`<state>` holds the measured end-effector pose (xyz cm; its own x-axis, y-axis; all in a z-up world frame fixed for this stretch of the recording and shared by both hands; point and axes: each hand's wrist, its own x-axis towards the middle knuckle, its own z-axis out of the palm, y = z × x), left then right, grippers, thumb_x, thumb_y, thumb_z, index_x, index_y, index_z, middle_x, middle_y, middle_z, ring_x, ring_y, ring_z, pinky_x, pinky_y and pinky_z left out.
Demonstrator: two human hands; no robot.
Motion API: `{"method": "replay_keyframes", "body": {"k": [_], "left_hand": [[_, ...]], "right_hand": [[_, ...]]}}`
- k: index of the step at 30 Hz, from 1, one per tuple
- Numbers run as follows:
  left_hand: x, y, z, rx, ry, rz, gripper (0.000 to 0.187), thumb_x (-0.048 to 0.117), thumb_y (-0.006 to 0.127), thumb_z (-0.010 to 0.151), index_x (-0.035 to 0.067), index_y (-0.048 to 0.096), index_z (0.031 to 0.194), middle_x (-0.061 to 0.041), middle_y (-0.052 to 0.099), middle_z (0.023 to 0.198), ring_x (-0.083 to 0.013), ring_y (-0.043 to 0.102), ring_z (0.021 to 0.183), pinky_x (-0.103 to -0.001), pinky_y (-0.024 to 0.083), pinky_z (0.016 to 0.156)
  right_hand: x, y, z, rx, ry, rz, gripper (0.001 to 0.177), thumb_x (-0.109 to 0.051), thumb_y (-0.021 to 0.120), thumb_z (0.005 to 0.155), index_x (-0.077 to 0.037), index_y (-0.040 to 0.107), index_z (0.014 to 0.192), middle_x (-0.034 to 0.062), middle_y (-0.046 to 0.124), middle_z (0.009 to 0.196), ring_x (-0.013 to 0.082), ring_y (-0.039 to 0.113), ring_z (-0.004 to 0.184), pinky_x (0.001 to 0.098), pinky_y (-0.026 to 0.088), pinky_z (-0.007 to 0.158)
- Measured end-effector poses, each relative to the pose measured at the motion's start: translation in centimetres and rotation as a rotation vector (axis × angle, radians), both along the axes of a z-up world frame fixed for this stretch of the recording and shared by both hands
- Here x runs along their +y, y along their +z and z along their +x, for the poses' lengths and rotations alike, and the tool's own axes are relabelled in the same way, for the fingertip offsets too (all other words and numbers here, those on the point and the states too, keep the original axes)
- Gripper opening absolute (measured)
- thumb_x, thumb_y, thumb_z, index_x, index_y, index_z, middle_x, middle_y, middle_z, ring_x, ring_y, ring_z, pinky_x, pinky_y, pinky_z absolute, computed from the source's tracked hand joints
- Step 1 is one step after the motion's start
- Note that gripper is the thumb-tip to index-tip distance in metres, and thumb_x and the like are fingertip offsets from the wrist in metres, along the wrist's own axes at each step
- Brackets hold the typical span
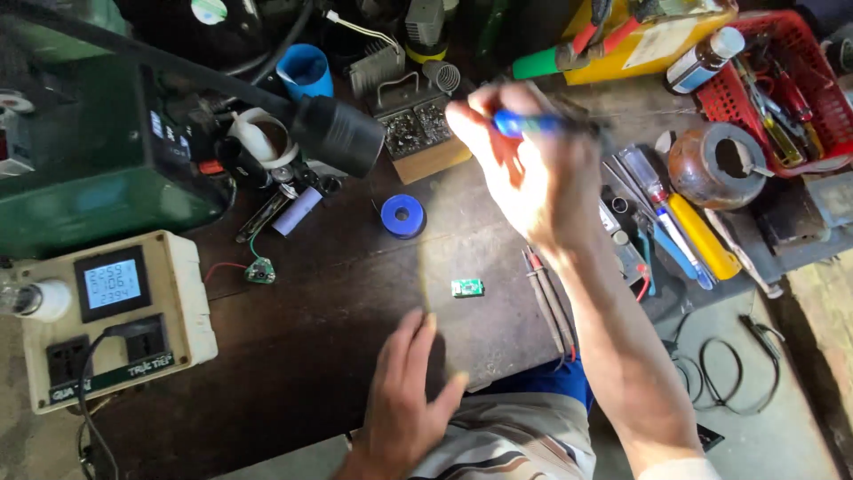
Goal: The person uses a soldering iron to apply solder to a small green circuit board held in their left hand. They then use a multimeter with red and black probes to test the electrical connections on the board.
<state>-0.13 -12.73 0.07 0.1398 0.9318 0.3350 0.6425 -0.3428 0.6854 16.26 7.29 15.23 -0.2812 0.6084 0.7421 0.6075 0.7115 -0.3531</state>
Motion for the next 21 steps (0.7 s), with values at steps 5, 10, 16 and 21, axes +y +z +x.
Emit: {"method": "replay_keyframes", "body": {"k": [5, 10, 16, 21], "left_hand": [[-5.2, -1.2, -1.7, 0.008, 0.223, 0.082, 0.063, 0.032, 0.086, 0.08, 0.006, 0.064, 0.134, -0.016, 0.058, 0.144, -0.0335, 0.061, 0.127, -0.047, 0.049, 0.114], [-6.5, 2.6, -4.3, -0.092, 0.31, 0.054, 0.032, 0.028, 0.075, 0.09, 0.011, 0.073, 0.116, -0.007, 0.072, 0.121, -0.0216, 0.075, 0.103, -0.032, 0.062, 0.088], [-6.8, 5.7, -11.1, -0.054, 0.536, 0.152, 0.023, 0.014, 0.076, 0.089, 0.007, 0.074, 0.111, -0.011, 0.074, 0.113, -0.0204, 0.075, 0.1, -0.029, 0.062, 0.087], [-4.8, 6.6, -19.7, 0.051, 0.93, 0.325, 0.015, -0.007, 0.066, 0.098, 0.006, 0.072, 0.095, -0.002, 0.069, 0.086, -0.0068, 0.035, 0.051, -0.023, 0.024, 0.044]], "right_hand": [[4.1, -1.3, -1.1, -0.082, -0.132, 0.102, 0.018, 0.003, 0.067, 0.098, -0.002, 0.061, 0.082, 0.0052, 0.056, 0.065, 0.016, 0.05, 0.051, 0.032, 0.042, 0.043], [7.1, -5.7, -1.4, -0.22, -0.404, 0.122, 0.021, -0.005, 0.062, 0.094, -0.025, 0.067, 0.097, -0.0076, 0.068, 0.102, 0.0074, 0.054, 0.078, 0.0234, 0.046, 0.074], [9.3, -9.5, -1.2, 0.248, -0.012, -0.377, 0.013, -0.011, 0.073, 0.107, -0.002, 0.072, 0.118, 0.0143, 0.076, 0.094, 0.0186, 0.073, 0.08, 0.0307, 0.059, 0.071], [8.6, -9.3, -0.2, 0.089, -0.006, -0.215, 0.039, -0.004, 0.081, 0.108, 0.002, 0.048, 0.128, 0.0215, 0.075, 0.088, 0.0353, 0.075, 0.072, 0.0452, 0.06, 0.066]]}}
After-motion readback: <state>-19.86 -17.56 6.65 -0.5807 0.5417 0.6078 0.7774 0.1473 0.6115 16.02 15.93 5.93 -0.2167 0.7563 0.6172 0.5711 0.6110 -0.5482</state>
